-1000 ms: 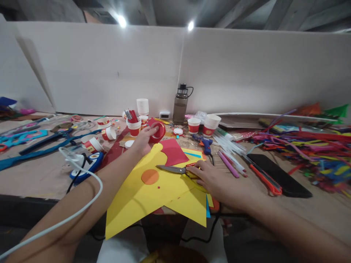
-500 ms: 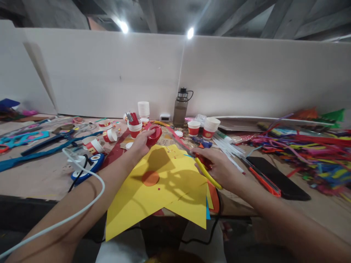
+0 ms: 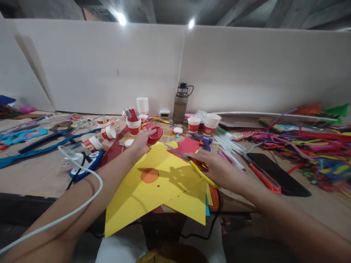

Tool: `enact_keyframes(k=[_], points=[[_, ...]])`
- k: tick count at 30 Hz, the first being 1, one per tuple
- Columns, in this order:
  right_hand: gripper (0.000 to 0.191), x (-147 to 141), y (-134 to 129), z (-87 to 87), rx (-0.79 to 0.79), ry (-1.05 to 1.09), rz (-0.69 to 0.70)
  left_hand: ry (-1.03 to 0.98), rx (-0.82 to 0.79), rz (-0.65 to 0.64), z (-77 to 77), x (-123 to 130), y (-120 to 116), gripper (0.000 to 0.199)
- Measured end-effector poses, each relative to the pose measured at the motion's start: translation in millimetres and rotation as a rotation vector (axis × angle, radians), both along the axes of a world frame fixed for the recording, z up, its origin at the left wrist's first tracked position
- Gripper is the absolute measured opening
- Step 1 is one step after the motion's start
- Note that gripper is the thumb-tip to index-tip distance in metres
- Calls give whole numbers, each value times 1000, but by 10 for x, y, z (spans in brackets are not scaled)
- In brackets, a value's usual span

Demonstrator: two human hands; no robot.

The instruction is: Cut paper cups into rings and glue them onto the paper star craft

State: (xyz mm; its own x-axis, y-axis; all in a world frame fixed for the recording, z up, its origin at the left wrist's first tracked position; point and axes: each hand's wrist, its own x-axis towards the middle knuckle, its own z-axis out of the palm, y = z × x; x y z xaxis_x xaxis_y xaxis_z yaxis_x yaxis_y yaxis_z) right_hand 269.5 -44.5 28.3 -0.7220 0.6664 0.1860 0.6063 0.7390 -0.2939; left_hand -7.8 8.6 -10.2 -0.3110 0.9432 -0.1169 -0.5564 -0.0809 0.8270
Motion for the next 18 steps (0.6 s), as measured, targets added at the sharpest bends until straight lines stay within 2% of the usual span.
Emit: enact_keyframes(k=[3,6,10,12,14,18], points=[[37,-100,-25,60,41,8,-165,-13,4,37,67,-21,-12,15],[25,-183,-92,70,-6,-87,-217,-29,61,141,171,-93,-10,13],[28,-161,-226,13,-31,-195,-163,6,97,221,204,-136,-2,12],[35,-127,-262,30,-51,-259,-120,27,102,184,158,-103,-2,13],[33,-111,-243,104,-37,-330,-83,49,100,129,102,-50,-9,13],[21,-152,-7,255,190,-440,-59,73,92,79,56,33,-34,14]])
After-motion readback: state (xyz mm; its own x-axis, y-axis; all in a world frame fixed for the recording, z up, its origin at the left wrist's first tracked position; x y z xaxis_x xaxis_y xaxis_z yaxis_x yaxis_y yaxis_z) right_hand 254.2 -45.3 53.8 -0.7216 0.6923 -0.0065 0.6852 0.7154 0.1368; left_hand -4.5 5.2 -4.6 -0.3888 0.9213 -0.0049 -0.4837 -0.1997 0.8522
